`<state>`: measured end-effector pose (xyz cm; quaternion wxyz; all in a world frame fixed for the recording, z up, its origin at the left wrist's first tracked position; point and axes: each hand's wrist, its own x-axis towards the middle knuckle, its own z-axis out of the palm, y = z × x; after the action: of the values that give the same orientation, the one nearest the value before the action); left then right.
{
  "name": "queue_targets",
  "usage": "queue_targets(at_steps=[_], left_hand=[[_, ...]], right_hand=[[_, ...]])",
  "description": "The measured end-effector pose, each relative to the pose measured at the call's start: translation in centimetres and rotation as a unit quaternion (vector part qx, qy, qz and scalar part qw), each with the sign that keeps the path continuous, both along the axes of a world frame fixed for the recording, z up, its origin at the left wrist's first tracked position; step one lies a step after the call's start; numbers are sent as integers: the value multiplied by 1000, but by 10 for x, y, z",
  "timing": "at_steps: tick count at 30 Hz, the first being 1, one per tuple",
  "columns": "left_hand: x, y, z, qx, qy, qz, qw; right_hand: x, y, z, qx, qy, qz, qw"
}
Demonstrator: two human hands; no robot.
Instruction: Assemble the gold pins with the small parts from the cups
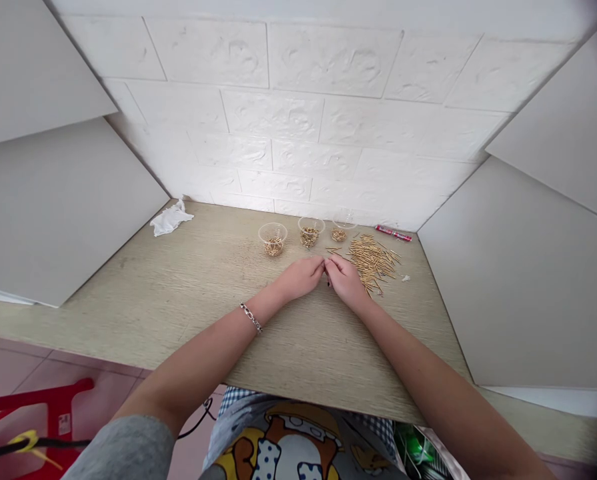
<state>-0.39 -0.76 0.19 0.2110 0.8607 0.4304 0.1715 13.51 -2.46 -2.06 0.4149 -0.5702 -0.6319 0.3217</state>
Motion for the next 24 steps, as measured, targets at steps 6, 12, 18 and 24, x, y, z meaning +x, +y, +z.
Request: queue_targets(at_steps=[6, 12, 18, 24], left_hand=[[0, 0, 0, -1, 6, 1, 1000], [1, 0, -2, 2, 13, 5, 1000], [0, 1, -3, 6, 11, -1, 1000], [0, 2, -4, 11, 5, -6, 1000]], right_hand=[[0, 0, 0, 2, -3, 3, 1000], [0, 0, 0, 9, -5, 6, 1000], [1, 1, -1, 6, 0, 10, 1000], [0, 2, -3, 10, 6, 8, 1000]])
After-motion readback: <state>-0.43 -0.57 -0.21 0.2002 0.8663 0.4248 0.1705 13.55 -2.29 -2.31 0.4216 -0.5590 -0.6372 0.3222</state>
